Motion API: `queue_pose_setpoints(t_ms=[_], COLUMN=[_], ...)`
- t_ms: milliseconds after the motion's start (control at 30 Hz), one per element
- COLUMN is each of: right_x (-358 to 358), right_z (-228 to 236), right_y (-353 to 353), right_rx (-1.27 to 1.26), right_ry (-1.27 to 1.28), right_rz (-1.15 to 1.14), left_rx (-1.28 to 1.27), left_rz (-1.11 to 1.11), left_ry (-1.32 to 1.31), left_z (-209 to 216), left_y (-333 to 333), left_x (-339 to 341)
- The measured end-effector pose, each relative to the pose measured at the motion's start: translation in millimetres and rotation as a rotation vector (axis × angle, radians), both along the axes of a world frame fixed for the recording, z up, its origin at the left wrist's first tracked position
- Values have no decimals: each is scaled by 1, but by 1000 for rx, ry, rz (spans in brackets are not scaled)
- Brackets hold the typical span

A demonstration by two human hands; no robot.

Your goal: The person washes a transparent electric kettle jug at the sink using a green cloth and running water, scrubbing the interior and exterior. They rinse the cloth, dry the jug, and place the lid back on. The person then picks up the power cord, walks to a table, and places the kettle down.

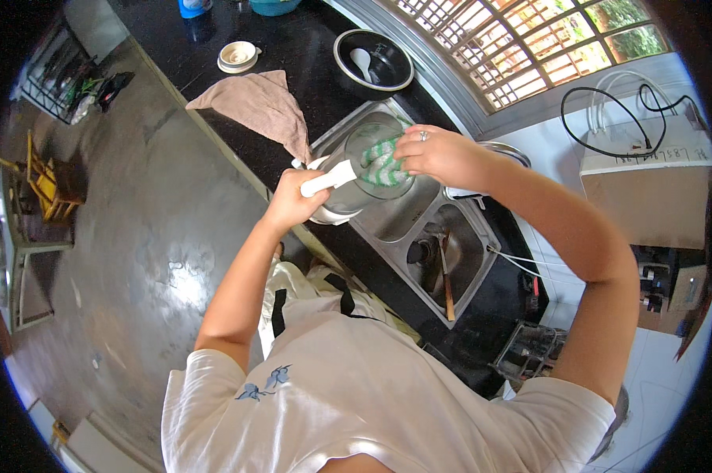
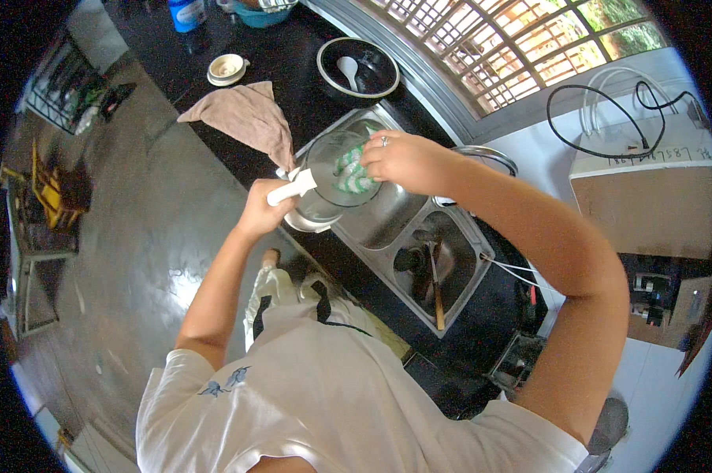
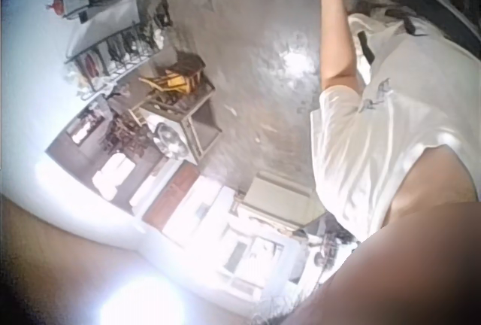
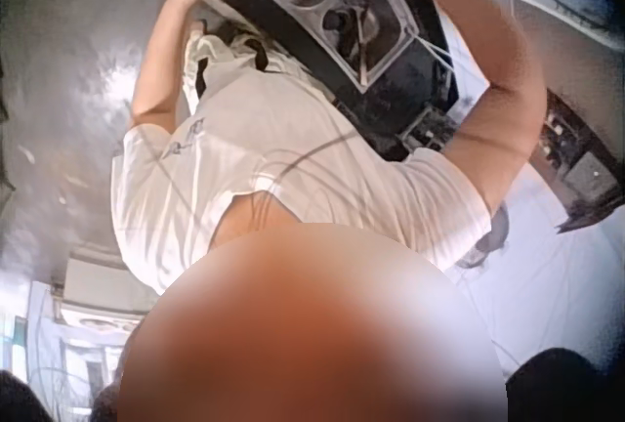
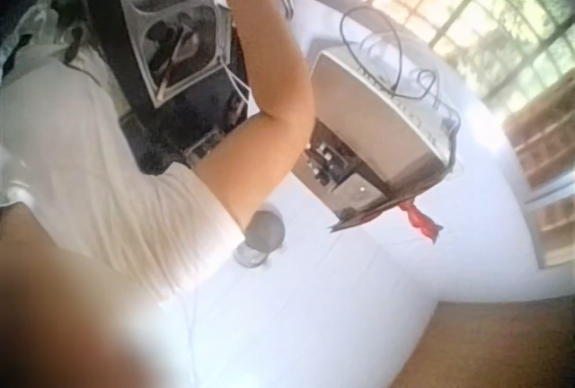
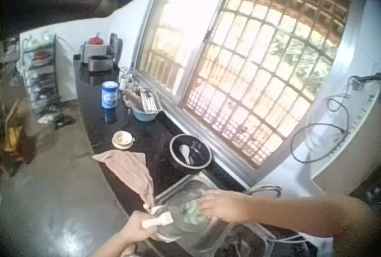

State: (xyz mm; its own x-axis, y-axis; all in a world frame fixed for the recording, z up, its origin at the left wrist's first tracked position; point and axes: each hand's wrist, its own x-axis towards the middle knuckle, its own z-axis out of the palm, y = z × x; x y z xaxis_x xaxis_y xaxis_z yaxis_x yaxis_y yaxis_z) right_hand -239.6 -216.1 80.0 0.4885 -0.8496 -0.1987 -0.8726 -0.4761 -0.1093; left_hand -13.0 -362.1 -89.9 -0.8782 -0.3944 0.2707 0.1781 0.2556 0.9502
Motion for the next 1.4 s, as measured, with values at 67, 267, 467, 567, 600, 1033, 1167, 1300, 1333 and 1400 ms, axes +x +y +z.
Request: queue_pose_setpoints(t_ms=[67,267,467,567,600,1033,1167,1300,1333,1400], right_x=[9,31,53,65,58,71,82,76,72,68], right_z=[-8,-30,-41,-49,-68,-64,-63,-63,-60,-61], right_y=[13,26,1,-11,-11,-15,-13,-13,-13,-15], right_rx=[-67,-137,254,337,302,16,-93,73,178,311], right_ry=[-22,-2,-98,-329,-474,-1705,-1426,-1392,-1399,-1359], right_rz=[-106,-323,-614,-847,-819,-1543,-1367,-1136,-1127,-1096], left_rx=[-2,29,8,-2,-2,-52,-100,-94,-108,-95], left_rz=[12,51,56,54,44,-4,-17,-9,-10,29], left_ry=[-18,-31,-70,-90,-92,-78,-26,22,40,16], left_z=[1,10,11,11,9,17,13,12,12,9], left_y=[2,8,15,18,18,16,13,15,15,18], left_x=[-1,-5,-6,-7,-7,-4,-2,-2,-2,-1])
